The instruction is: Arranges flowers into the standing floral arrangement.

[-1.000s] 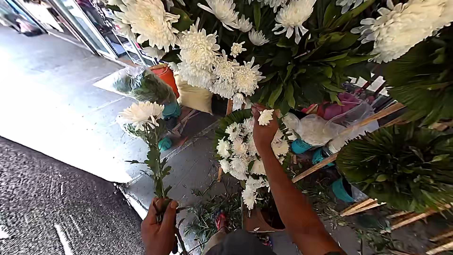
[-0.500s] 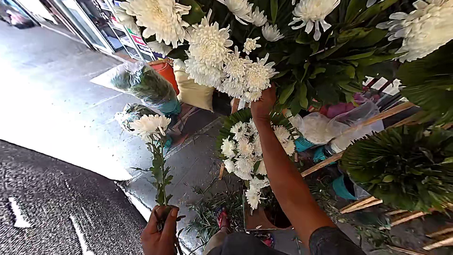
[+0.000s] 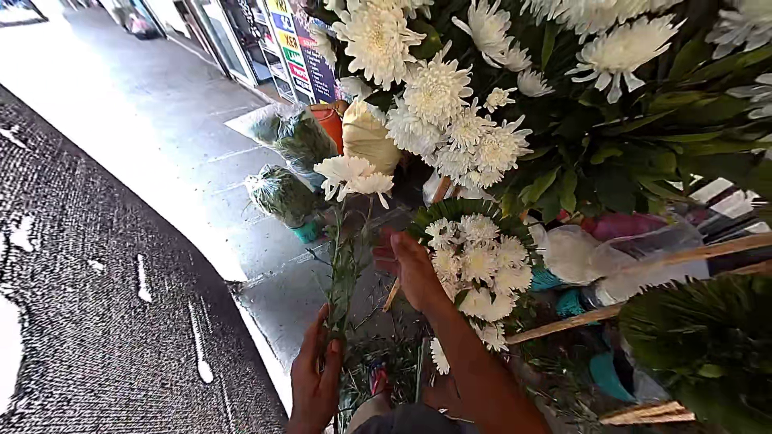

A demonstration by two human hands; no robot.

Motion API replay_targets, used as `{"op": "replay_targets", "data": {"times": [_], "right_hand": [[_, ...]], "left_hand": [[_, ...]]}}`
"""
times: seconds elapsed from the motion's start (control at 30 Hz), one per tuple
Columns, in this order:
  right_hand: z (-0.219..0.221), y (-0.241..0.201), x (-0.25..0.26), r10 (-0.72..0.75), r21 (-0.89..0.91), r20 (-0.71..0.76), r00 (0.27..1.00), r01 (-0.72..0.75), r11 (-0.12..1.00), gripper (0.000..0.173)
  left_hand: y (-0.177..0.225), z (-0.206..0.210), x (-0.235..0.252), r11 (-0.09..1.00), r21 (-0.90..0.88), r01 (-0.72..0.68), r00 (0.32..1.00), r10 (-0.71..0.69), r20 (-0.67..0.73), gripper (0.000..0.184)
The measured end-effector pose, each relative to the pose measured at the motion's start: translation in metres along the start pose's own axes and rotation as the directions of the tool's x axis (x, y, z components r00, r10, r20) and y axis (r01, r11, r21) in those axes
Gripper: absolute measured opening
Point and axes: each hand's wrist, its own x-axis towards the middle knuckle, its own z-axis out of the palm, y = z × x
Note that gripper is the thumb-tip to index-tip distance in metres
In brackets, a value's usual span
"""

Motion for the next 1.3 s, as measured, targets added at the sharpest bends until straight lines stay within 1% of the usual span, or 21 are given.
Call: {"op": "replay_targets", "data": {"times": [0.07, 0.1, 0.17, 0.23, 0.3, 0.37, 0.4, 0.43, 0.47, 0.53, 0.6, 0.67, 0.73, 0.8, 0.87, 0.93, 1.07, 1.13, 1.17, 1.27, 1.3], "right_hand": [[0.006, -0.012, 0.023, 0.067, 0.170, -0.017, 0.998, -0.063, 0.983, 0.041], [0.004, -0.018, 0.031, 0.059, 0.170, -0.061, 0.996, -0.048, 0.984, 0.036], [-0.004, -0.031, 0.031, -0.018, 0.055, -0.103, 0.994, 0.024, 0.998, 0.025], [-0.014, -0.041, 0.012, -0.118, -0.018, -0.147, 0.982, 0.116, 0.993, 0.021], [-0.028, -0.051, -0.012, -0.280, -0.014, -0.267, 0.922, 0.287, 0.958, 0.021], [-0.048, -0.073, -0.029, -0.415, 0.016, -0.404, 0.815, 0.460, 0.888, 0.018], [-0.057, -0.086, -0.036, -0.444, 0.054, -0.448, 0.776, 0.519, 0.853, 0.017], [-0.062, -0.097, -0.041, -0.445, 0.111, -0.473, 0.760, 0.553, 0.826, 0.017], [-0.063, -0.106, -0.044, -0.431, 0.171, -0.477, 0.766, 0.562, 0.809, 0.016], [-0.052, -0.112, -0.049, -0.372, 0.268, -0.434, 0.821, 0.511, 0.817, 0.017], [-0.034, -0.105, -0.050, -0.303, 0.325, -0.351, 0.886, 0.419, 0.848, 0.019], [-0.013, -0.090, -0.050, -0.262, 0.326, -0.257, 0.930, 0.339, 0.883, 0.019], [0.005, -0.074, -0.053, -0.224, 0.290, -0.164, 0.961, 0.264, 0.920, 0.018], [0.017, -0.061, -0.055, -0.197, 0.250, -0.090, 0.976, 0.213, 0.945, 0.017], [0.022, -0.054, -0.058, -0.174, 0.215, -0.043, 0.984, 0.179, 0.960, 0.015], [0.023, -0.053, -0.059, -0.151, 0.205, -0.022, 0.988, 0.153, 0.967, 0.016], [0.018, -0.052, -0.055, -0.111, 0.159, 0.045, 0.993, 0.103, 0.982, 0.017], [0.017, -0.052, -0.054, -0.099, 0.156, 0.037, 0.994, 0.092, 0.983, 0.017], [0.017, -0.054, -0.053, -0.109, 0.162, -0.002, 0.994, 0.107, 0.981, 0.018], [-0.003, -0.073, -0.033, -0.250, 0.179, -0.191, 0.949, 0.284, 0.942, 0.021], [-0.015, -0.083, -0.024, -0.298, 0.170, -0.221, 0.929, 0.337, 0.926, 0.021]], "left_hand": [[-0.001, 0.006, -0.002, 0.998, 0.060, 0.012, 1.000, -0.013, 0.020, 0.051], [0.000, 0.007, -0.002, 0.996, 0.088, 0.031, 0.999, -0.033, 0.027, 0.048], [0.000, 0.006, -0.001, 0.988, 0.120, 0.100, 0.994, -0.103, 0.020, 0.043], [-0.005, -0.003, 0.005, 0.983, 0.094, 0.159, 0.987, -0.156, -0.042, 0.041], [-0.017, -0.014, 0.014, 0.978, -0.019, 0.206, 0.959, -0.205, -0.194, 0.042], [-0.025, -0.031, 0.026, 0.962, -0.063, 0.264, 0.915, -0.271, -0.300, 0.048], [-0.029, -0.039, 0.030, 0.948, -0.058, 0.312, 0.894, -0.314, -0.319, 0.052], [-0.032, -0.043, 0.034, 0.932, -0.039, 0.359, 0.879, -0.352, -0.323, 0.055], [-0.033, -0.044, 0.039, 0.925, -0.017, 0.379, 0.877, -0.365, -0.313, 0.060], [-0.027, -0.030, 0.049, 0.950, 0.003, 0.312, 0.914, -0.299, -0.274, 0.065], [-0.010, -0.002, 0.058, 0.985, -0.048, 0.167, 0.961, -0.173, -0.213, 0.061], [0.016, 0.024, 0.067, 0.993, -0.098, 0.061, 0.993, -0.070, -0.091, 0.053], [0.043, 0.039, 0.073, 0.987, -0.163, 0.007, 0.999, 0.000, 0.044, 0.050], [0.063, 0.045, 0.075, 0.975, -0.219, -0.025, 0.990, 0.054, 0.127, 0.063], [0.069, 0.051, 0.078, 0.954, -0.275, -0.117, 0.979, 0.158, 0.130, 0.055], [0.068, 0.053, 0.080, 0.946, -0.288, -0.149, 0.974, 0.191, 0.123, 0.046], [0.063, 0.053, 0.077, 0.947, -0.279, -0.159, 0.973, 0.197, 0.116, 0.054], [0.058, 0.056, 0.073, 0.941, -0.287, -0.181, 0.971, 0.218, 0.102, 0.057], [0.057, 0.057, 0.070, 0.941, -0.288, -0.175, 0.973, 0.211, 0.097, 0.058], [0.052, 0.055, 0.055, 0.955, -0.282, -0.093, 0.985, 0.129, 0.112, 0.047], [0.049, 0.051, 0.051, 0.960, -0.266, -0.091, 0.982, 0.131, 0.139, 0.045]]}}
